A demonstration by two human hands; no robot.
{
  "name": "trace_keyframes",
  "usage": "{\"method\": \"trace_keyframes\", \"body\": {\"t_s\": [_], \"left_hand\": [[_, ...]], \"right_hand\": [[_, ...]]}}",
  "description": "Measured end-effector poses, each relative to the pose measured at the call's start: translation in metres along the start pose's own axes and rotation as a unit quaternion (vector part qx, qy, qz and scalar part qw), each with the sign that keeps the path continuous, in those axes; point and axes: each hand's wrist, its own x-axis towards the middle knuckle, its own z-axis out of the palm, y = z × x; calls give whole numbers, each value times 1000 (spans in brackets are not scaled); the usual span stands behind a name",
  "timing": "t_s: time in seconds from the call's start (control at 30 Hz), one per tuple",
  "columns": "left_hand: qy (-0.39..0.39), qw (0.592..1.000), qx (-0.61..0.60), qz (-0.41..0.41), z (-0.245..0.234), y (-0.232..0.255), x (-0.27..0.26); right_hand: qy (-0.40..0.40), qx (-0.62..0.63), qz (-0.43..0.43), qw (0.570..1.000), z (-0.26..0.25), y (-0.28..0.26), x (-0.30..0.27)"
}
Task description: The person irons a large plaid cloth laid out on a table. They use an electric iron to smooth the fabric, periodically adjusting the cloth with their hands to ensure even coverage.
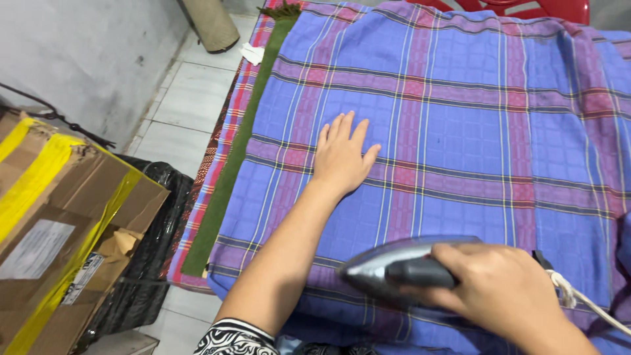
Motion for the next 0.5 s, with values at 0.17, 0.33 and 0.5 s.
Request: {"method": "trace_keyframes", "body": {"t_s": [0.17,0.33,0.5], "left_hand": [[12,1000,-10,15,-1,-4,-1],[17,997,-17,71,-11,-21,1],[14,995,-17,98,-40,-66,-7]], "right_hand": [[69,-17,63,995,0,-8,31],[112,-30,59,992,-2,-12,66],[16,-20,61,998,-13,-18,56]]}}
